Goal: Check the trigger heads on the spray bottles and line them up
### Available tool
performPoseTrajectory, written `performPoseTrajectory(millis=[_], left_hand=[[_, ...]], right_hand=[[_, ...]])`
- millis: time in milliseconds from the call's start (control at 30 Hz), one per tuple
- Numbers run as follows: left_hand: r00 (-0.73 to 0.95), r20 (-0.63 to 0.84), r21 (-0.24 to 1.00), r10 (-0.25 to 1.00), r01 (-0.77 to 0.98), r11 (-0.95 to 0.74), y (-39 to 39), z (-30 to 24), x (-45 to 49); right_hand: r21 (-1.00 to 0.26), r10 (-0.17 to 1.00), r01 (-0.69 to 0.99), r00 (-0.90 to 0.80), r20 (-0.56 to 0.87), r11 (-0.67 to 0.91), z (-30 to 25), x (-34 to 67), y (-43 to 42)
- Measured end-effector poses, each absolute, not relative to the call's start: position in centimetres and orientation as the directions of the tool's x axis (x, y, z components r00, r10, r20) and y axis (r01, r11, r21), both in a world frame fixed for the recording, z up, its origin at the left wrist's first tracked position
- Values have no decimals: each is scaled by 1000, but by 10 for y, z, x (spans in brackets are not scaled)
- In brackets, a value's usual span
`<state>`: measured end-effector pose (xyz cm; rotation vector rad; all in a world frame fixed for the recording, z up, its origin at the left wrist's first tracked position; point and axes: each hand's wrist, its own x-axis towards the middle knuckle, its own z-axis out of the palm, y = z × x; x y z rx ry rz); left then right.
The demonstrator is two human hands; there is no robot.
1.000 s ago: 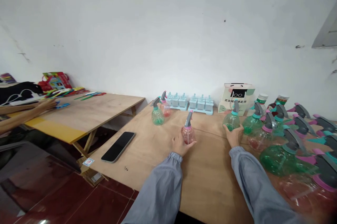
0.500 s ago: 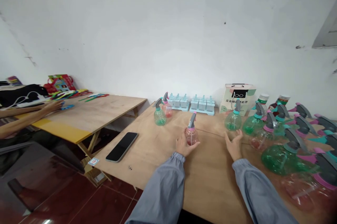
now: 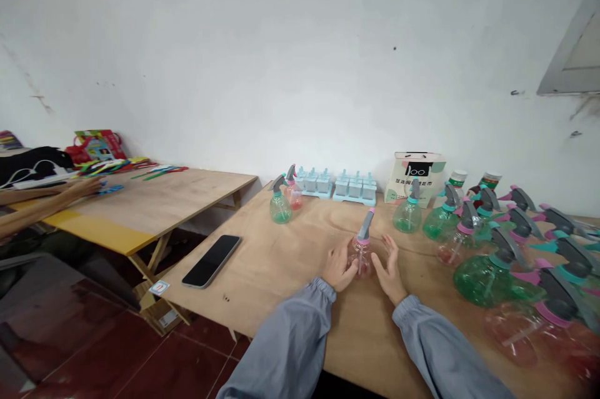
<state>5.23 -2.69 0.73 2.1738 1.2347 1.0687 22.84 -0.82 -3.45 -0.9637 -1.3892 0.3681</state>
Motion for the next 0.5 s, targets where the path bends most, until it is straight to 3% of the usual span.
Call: performPoseTrajectory(millis=[233,400,500], left_hand=[[304,430,654,850,544,-526,-34,17,55],[340,410,655,846,536,-533,-34,24,56],[376,408,644,832,527,-554,-34,24,56]], right_hand=[[-716,701,288,172,692,636,-14,231,-22],[-781,802,212,-26,596,587,7,234,-22],[-806,825,198,-29,565,558,15,235,-22]])
